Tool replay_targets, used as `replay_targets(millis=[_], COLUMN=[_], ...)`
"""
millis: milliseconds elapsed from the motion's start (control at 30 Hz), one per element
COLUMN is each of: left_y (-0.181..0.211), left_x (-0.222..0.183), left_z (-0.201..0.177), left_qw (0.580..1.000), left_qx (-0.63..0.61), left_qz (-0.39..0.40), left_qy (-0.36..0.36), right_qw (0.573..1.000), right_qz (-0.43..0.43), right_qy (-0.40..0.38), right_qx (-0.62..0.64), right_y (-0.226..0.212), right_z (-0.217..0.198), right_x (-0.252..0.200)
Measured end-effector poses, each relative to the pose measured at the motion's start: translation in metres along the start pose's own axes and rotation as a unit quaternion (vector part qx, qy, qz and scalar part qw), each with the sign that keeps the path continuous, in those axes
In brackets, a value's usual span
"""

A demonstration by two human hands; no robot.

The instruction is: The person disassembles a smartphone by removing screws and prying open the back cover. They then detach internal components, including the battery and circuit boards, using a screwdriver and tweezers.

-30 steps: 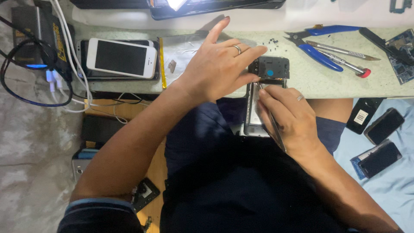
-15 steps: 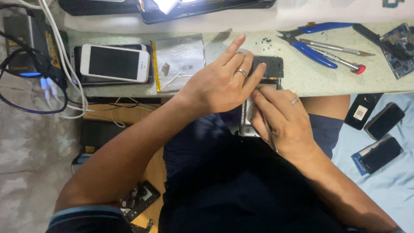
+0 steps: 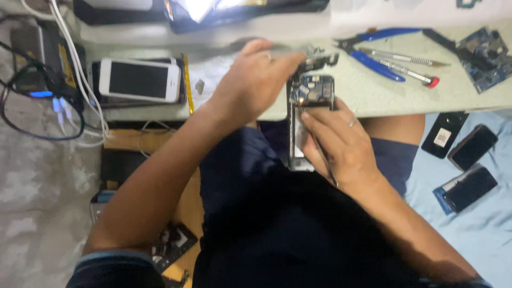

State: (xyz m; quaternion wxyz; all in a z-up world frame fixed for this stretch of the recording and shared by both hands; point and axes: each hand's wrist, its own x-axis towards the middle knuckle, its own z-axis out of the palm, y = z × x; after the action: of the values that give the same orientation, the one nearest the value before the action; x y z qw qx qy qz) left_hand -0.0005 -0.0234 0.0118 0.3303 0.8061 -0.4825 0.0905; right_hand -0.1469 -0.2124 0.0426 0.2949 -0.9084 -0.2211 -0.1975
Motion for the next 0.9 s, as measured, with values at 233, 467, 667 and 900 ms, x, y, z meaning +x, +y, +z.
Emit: replay_targets(millis=[233, 467, 667, 900], left_y=[-0.001, 0.001, -0.004, -0.002], left_x=[0.0, -0.008, -0.016, -0.026], left_z=[-0.004, -0.011, -0.021, -0.031], left_qw=[0.99, 0.99, 0.99, 0.96], left_qx=[-0.111, -0.071, 0.061, 0.242], left_qz=[-0.057, -0.057, -0.054, -0.049], left_qy=[0.067, 0.107, 0.112, 0.133], right_qw=[1.0, 1.0, 1.0, 1.0], right_qz=[0.008, 0.008, 0.013, 0.017], right_qy=[0.009, 0.008, 0.011, 0.012], right_qx=[-0.004, 0.005, 0.009, 0.004], right_y=[-0.004, -0.006, -0.005, -0.006], right_z=[0.0, 0.002, 0.002, 0.005], right_x=[0.002, 0.003, 0.003, 0.002])
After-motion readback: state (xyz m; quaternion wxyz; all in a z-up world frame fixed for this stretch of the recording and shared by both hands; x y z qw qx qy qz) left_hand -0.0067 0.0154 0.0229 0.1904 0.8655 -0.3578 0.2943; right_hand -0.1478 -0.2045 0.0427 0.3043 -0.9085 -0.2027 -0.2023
